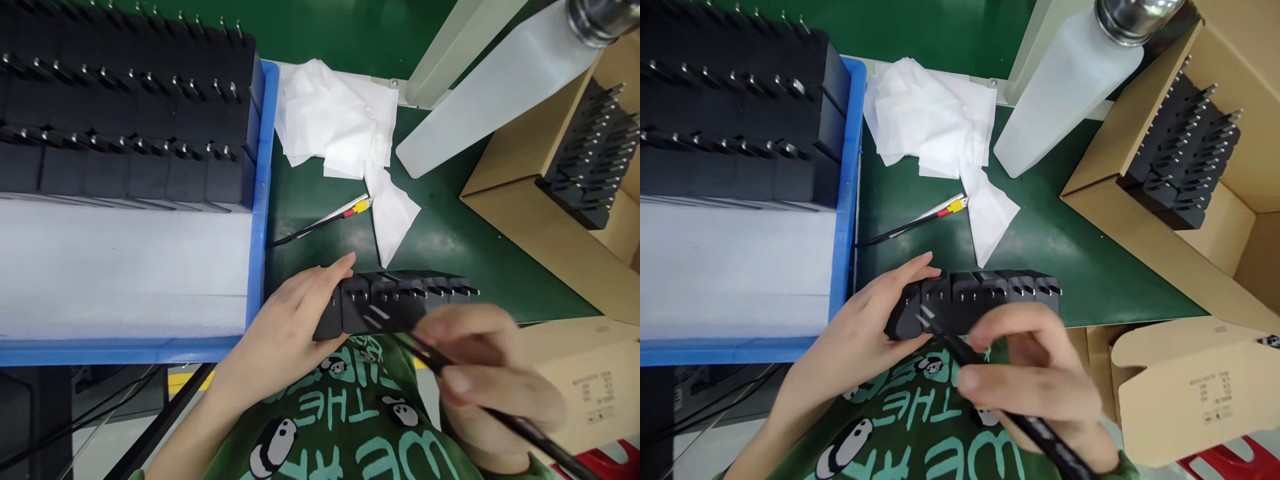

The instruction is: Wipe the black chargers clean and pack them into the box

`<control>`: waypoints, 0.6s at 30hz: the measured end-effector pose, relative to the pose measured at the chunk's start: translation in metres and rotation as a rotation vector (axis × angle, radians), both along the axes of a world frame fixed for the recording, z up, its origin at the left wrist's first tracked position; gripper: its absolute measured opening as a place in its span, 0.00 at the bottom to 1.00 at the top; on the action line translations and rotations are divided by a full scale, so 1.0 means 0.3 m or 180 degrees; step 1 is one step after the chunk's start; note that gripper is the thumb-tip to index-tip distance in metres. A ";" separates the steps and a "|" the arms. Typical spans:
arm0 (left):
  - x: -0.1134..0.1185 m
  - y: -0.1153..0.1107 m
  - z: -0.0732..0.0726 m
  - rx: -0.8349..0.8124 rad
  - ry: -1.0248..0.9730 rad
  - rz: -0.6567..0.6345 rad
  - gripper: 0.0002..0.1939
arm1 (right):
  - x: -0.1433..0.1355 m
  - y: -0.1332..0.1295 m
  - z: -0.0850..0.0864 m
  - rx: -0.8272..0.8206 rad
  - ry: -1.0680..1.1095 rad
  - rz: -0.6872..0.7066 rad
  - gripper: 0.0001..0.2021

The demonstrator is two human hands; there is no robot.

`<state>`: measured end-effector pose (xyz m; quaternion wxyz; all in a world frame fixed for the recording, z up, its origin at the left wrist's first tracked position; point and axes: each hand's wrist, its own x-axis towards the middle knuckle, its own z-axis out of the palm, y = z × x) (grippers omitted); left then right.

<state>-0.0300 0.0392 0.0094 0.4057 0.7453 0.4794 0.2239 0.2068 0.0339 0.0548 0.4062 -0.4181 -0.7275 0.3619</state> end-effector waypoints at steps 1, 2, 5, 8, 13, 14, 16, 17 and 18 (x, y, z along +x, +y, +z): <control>0.000 0.000 0.000 -0.0005 -0.0003 -0.0009 0.42 | -0.023 -0.001 -0.012 -0.0031 0.0094 0.0133 0.13; 0.001 0.000 0.000 -0.0023 -0.0002 -0.0021 0.43 | -0.041 -0.002 -0.026 -0.0073 0.0190 0.0272 0.15; 0.001 -0.003 0.000 -0.0055 0.0026 -0.0033 0.43 | -0.069 -0.006 -0.072 -0.0110 0.0407 0.0419 0.20; 0.001 -0.006 -0.001 -0.0044 0.0044 -0.0032 0.43 | -0.073 -0.009 -0.111 0.0048 0.0492 0.0221 0.21; -0.001 -0.006 -0.003 -0.0053 0.0018 -0.0019 0.44 | -0.077 -0.009 -0.122 0.0181 0.0354 0.0238 0.21; -0.002 -0.005 -0.003 -0.0064 0.0019 -0.0021 0.44 | -0.078 -0.008 -0.121 0.0190 0.0315 0.0234 0.22; -0.002 -0.004 -0.002 -0.0081 0.0027 -0.0023 0.44 | -0.079 -0.006 -0.119 0.0223 0.0242 0.0217 0.22; -0.001 -0.004 -0.001 -0.0087 0.0033 -0.0029 0.44 | -0.079 -0.006 -0.119 0.0236 0.0210 0.0209 0.22; -0.001 -0.003 0.000 -0.0090 0.0039 -0.0031 0.44 | -0.080 -0.005 -0.119 0.0242 0.0191 0.0207 0.22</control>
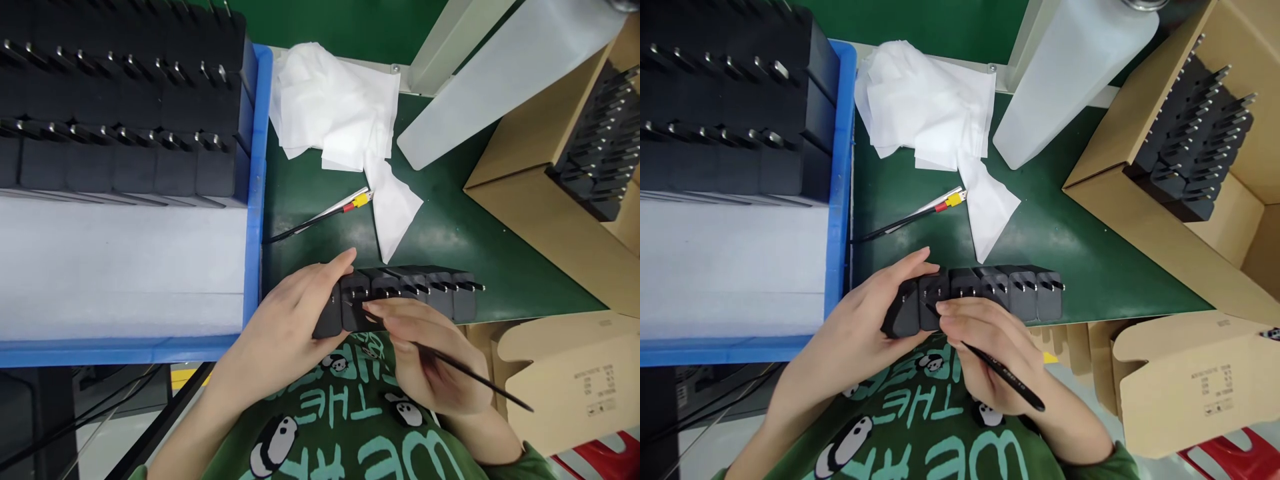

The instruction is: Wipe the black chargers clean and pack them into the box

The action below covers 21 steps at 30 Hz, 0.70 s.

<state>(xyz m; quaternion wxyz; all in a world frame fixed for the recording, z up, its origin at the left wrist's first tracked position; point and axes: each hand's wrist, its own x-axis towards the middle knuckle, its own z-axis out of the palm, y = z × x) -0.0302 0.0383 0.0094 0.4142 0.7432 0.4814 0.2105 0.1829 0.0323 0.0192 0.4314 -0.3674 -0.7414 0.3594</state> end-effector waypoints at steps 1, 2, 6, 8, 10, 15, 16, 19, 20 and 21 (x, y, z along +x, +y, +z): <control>0.001 0.001 0.001 0.0000 0.0004 -0.0001 0.44 | -0.001 0.001 0.000 0.0000 -0.0007 -0.0003 0.21; 0.001 0.001 0.002 -0.0003 0.0005 -0.0003 0.44 | -0.001 0.001 0.001 0.0005 0.0008 -0.0005 0.21; 0.001 0.001 0.006 -0.0038 0.0025 -0.0009 0.45 | -0.005 0.005 0.001 0.0078 0.0098 -0.0025 0.20; 0.001 0.000 0.006 -0.0043 0.0037 -0.0011 0.45 | -0.007 0.006 -0.001 0.0097 0.0090 -0.0036 0.20; 0.001 0.000 0.007 -0.0028 0.0031 -0.0012 0.44 | -0.008 0.006 -0.003 0.0114 0.0125 -0.0029 0.22; 0.002 0.003 0.009 0.0005 0.0016 -0.0029 0.43 | -0.010 0.005 -0.007 0.0116 0.0220 -0.0021 0.23; 0.002 0.004 0.010 0.0010 0.0013 -0.0032 0.43 | -0.011 0.005 -0.007 0.0108 0.0219 -0.0014 0.24; 0.003 0.006 0.010 0.0024 0.0011 -0.0037 0.43 | -0.013 0.005 -0.007 0.0149 0.0280 -0.0020 0.28; 0.003 0.005 0.010 0.0027 0.0014 -0.0035 0.43 | -0.014 0.004 -0.007 0.0152 0.0282 -0.0026 0.27; 0.004 0.005 0.010 0.0031 0.0014 -0.0031 0.43 | -0.013 0.004 -0.008 0.0147 0.0274 -0.0033 0.26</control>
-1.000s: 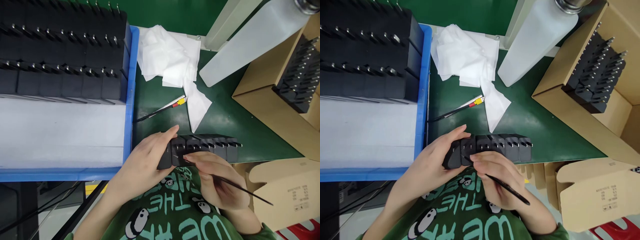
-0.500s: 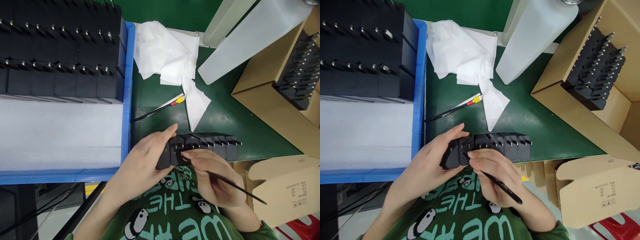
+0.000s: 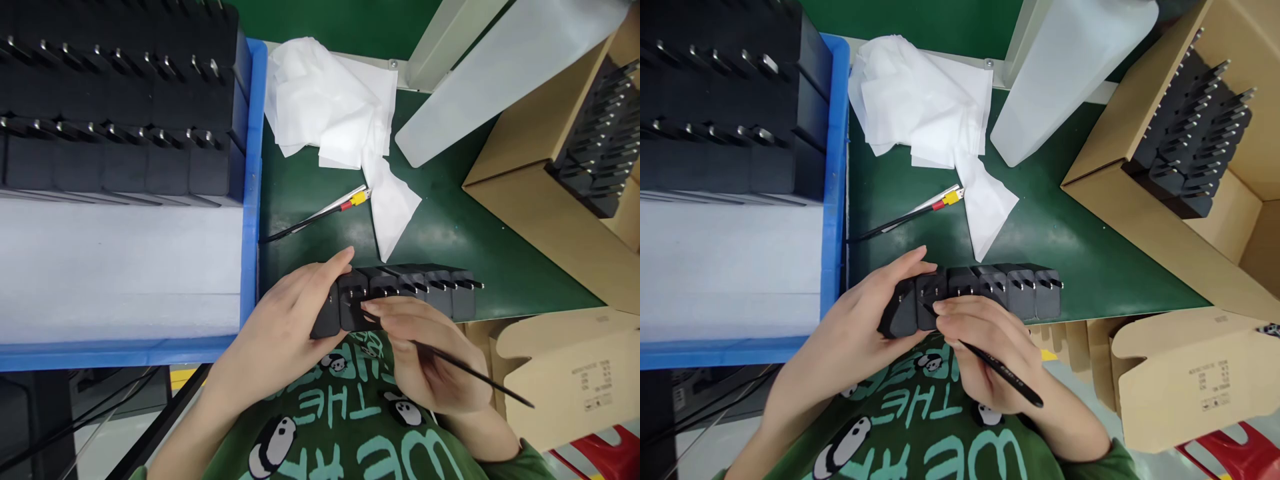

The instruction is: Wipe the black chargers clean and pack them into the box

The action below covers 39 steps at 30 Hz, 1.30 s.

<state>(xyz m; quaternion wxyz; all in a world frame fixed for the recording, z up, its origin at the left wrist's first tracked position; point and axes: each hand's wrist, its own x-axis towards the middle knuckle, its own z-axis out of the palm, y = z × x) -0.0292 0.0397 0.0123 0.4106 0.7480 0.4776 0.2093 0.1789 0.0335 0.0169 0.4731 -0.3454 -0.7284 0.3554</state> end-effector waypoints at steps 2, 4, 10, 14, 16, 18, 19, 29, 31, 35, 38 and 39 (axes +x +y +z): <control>0.000 -0.001 -0.001 0.0014 -0.0009 0.0015 0.44 | 0.001 -0.002 -0.002 -0.0035 -0.0032 0.0002 0.24; -0.001 -0.001 -0.002 0.0015 -0.0013 0.0021 0.44 | 0.004 -0.004 -0.003 -0.0049 -0.0048 0.0002 0.23; -0.002 0.004 -0.001 0.0020 -0.0015 -0.0011 0.42 | 0.003 -0.005 0.004 -0.0079 -0.0063 -0.0015 0.26; 0.000 0.006 0.000 0.0012 -0.0030 -0.0015 0.43 | 0.001 -0.003 0.003 -0.0107 -0.0135 -0.0077 0.22; 0.001 0.006 0.001 0.0009 -0.0004 -0.0014 0.43 | 0.002 -0.005 0.000 -0.0126 -0.0120 -0.0042 0.22; 0.001 0.006 0.003 0.0028 0.0033 -0.0006 0.43 | 0.003 -0.008 -0.003 -0.0099 -0.0065 -0.0021 0.23; 0.000 0.006 0.004 0.0040 0.0045 -0.0002 0.42 | 0.004 -0.008 -0.003 -0.0087 -0.0061 -0.0037 0.23; 0.000 0.006 0.003 -0.0014 0.0097 0.0025 0.41 | -0.011 0.012 0.010 0.0068 -0.0117 -0.0099 0.18; 0.000 0.005 0.004 -0.0021 0.0100 0.0035 0.41 | -0.010 0.012 0.011 0.0027 -0.0137 -0.0076 0.17; 0.002 0.004 0.003 -0.0022 0.0095 0.0049 0.41 | -0.008 0.005 0.013 -0.0023 -0.0107 -0.0124 0.17; 0.003 0.003 0.001 -0.0017 0.0107 0.0055 0.40 | -0.007 0.002 0.012 -0.0089 -0.0182 -0.0103 0.17; 0.003 0.002 0.000 -0.0016 0.0101 0.0060 0.40 | -0.007 0.003 0.012 -0.0080 -0.0169 -0.0084 0.17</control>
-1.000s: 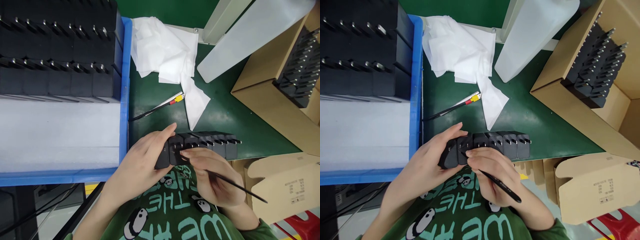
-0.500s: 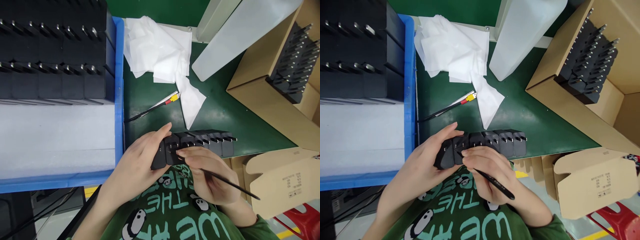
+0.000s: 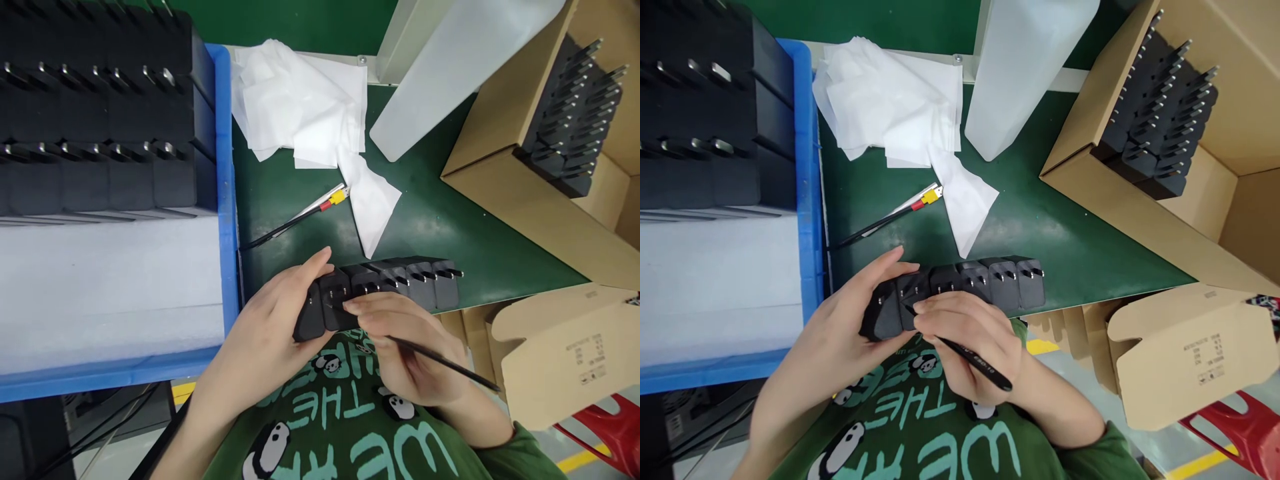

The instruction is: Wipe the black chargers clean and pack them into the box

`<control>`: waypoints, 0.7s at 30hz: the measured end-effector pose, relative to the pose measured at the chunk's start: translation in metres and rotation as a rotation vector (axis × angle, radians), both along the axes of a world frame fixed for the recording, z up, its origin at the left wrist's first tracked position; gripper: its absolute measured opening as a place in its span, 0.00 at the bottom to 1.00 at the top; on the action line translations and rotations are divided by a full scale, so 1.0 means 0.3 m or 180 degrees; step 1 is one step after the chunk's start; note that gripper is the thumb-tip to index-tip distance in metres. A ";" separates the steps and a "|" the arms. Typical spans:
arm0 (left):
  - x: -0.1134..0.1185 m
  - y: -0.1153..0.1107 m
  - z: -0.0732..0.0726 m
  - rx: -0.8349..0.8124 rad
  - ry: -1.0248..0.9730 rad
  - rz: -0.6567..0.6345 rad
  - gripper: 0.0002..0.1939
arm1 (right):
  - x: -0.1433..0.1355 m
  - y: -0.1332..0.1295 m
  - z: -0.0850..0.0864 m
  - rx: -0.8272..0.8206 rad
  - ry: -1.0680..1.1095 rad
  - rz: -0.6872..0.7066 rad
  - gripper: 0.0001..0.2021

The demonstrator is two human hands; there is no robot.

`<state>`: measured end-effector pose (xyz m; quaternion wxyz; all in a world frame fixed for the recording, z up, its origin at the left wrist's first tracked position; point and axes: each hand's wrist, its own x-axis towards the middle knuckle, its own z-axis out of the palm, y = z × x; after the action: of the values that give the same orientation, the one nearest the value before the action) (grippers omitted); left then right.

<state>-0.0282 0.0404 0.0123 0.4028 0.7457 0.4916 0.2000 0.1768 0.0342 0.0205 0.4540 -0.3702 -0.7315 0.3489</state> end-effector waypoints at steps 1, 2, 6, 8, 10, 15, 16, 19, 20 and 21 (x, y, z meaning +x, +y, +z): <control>0.000 0.000 0.000 0.0005 -0.0011 0.0006 0.40 | -0.001 0.001 -0.001 0.0026 0.0022 0.0011 0.17; 0.000 0.000 0.000 -0.0001 -0.0018 0.0010 0.40 | -0.002 0.003 -0.001 0.0041 0.0040 0.0009 0.17; -0.004 -0.003 0.002 -0.0047 -0.0012 0.0013 0.41 | -0.009 0.009 -0.004 0.0074 0.0078 -0.0012 0.16; -0.007 -0.005 0.002 -0.0063 -0.0017 0.0016 0.42 | -0.011 0.010 -0.006 0.0133 0.0168 -0.0011 0.16; -0.008 -0.007 0.000 -0.0079 -0.0014 0.0025 0.41 | -0.011 0.010 -0.008 0.0168 0.0242 -0.0013 0.16; -0.008 -0.006 -0.005 -0.0084 0.0022 0.0012 0.41 | -0.006 0.003 -0.013 0.0062 0.0141 0.0018 0.15; -0.008 -0.006 -0.005 -0.0075 0.0021 0.0014 0.41 | -0.005 0.002 -0.013 0.0064 0.0147 0.0008 0.16; -0.007 -0.007 -0.008 -0.0038 0.0006 0.0030 0.41 | -0.004 -0.001 -0.014 0.0041 0.0173 -0.0033 0.16; -0.007 -0.007 -0.010 -0.0027 0.0003 0.0031 0.41 | -0.004 -0.002 -0.014 0.0025 0.0165 -0.0022 0.16; -0.008 -0.007 -0.011 -0.0020 0.0003 0.0034 0.41 | -0.004 -0.002 -0.014 0.0018 0.0154 -0.0001 0.16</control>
<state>-0.0306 0.0382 0.0090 0.4038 0.7419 0.4964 0.2002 0.1757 0.0337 0.0163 0.4726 -0.3605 -0.7213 0.3556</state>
